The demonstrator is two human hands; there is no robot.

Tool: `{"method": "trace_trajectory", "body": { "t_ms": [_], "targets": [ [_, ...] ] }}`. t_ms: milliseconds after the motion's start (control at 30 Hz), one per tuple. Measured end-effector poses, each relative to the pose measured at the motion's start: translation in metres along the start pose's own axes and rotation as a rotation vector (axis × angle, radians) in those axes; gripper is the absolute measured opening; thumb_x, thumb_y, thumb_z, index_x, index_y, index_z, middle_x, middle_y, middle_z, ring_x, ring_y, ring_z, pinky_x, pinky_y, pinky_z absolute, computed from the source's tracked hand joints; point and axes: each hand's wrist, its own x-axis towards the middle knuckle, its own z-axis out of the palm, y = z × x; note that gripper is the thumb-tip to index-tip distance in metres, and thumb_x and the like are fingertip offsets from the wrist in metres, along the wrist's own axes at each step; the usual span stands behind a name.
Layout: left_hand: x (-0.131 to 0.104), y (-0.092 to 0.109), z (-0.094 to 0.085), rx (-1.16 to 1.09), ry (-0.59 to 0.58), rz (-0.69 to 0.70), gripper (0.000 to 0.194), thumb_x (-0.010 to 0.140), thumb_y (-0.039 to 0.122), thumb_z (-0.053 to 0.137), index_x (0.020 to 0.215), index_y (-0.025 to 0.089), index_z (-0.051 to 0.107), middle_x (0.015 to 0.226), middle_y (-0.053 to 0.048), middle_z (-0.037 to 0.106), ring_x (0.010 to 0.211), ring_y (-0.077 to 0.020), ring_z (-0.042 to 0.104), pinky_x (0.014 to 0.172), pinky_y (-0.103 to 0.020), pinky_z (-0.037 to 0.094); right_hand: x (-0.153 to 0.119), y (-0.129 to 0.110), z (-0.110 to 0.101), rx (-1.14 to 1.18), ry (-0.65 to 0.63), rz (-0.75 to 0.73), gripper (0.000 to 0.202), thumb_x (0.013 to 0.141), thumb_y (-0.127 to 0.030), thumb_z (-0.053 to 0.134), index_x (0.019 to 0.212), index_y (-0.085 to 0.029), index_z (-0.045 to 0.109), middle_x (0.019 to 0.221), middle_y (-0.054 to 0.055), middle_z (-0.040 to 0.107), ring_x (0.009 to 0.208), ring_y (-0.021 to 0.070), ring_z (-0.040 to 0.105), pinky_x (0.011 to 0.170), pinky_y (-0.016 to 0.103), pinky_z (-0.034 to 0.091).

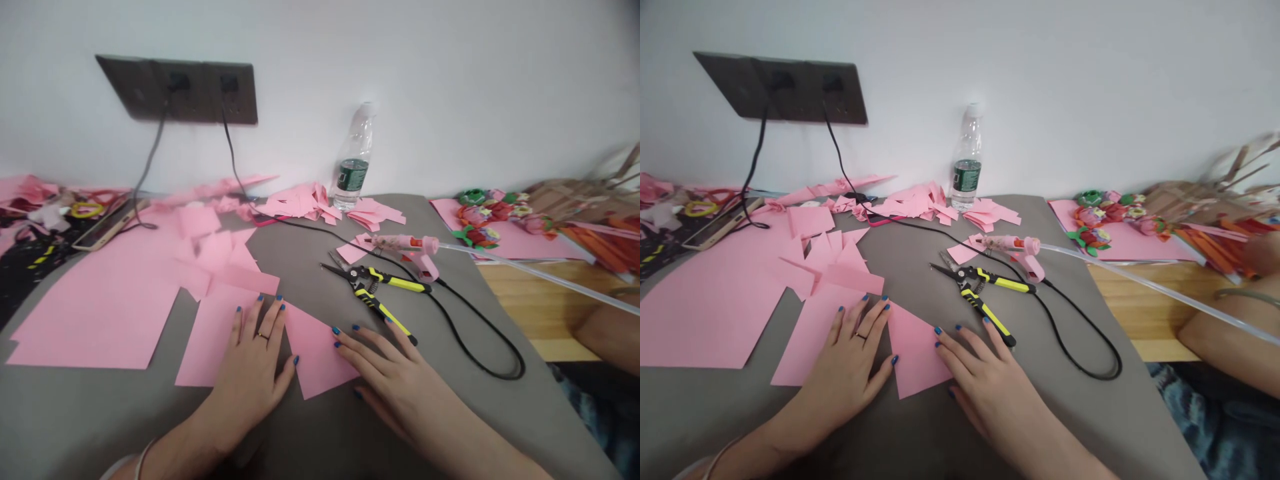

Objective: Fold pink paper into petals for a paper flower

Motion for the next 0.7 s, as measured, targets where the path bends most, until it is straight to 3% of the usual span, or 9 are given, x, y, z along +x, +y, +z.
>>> {"method": "trace_trajectory", "body": {
  "t_ms": [300,500,700],
  "targets": [
    [0.007,0.000,-0.009,0.017,-0.038,0.024,0.056,0.093,0.030,0.050,0.141,0.002,0.051,0.146,-0.021,0.057,0.135,-0.0457,0.044,0.110,-0.069,0.034,-0.018,0.001,-0.013,-0.035,-0.011,0.008,0.051,0.085,-0.004,0.046,0.132,-0.020,0.057,0.125,0.006,0.074,0.107,0.0322,0.067,0.097,0.059,0.046],
    [0.002,0.001,-0.002,0.048,-0.010,0.018,0.053,0.096,0.030,0.048,0.143,0.006,0.049,0.152,-0.018,0.051,0.139,-0.0444,0.041,0.107,-0.065,0.040,-0.010,0.002,-0.017,0.214,0.002,0.165,0.040,0.092,-0.009,0.048,0.127,-0.024,0.060,0.118,0.007,0.075,0.110,0.0268,0.065,0.087,0.042,0.057],
    [0.002,0.001,-0.004,0.024,-0.003,0.022,0.052,0.095,0.027,0.049,0.143,0.006,0.049,0.152,-0.019,0.050,0.142,-0.0437,0.038,0.107,-0.063,0.042,0.008,-0.003,-0.002,0.449,0.145,0.325,0.025,0.096,-0.011,0.048,0.111,-0.024,0.064,0.105,0.008,0.073,0.097,0.0232,0.067,0.084,0.036,0.056]
  ]
}}
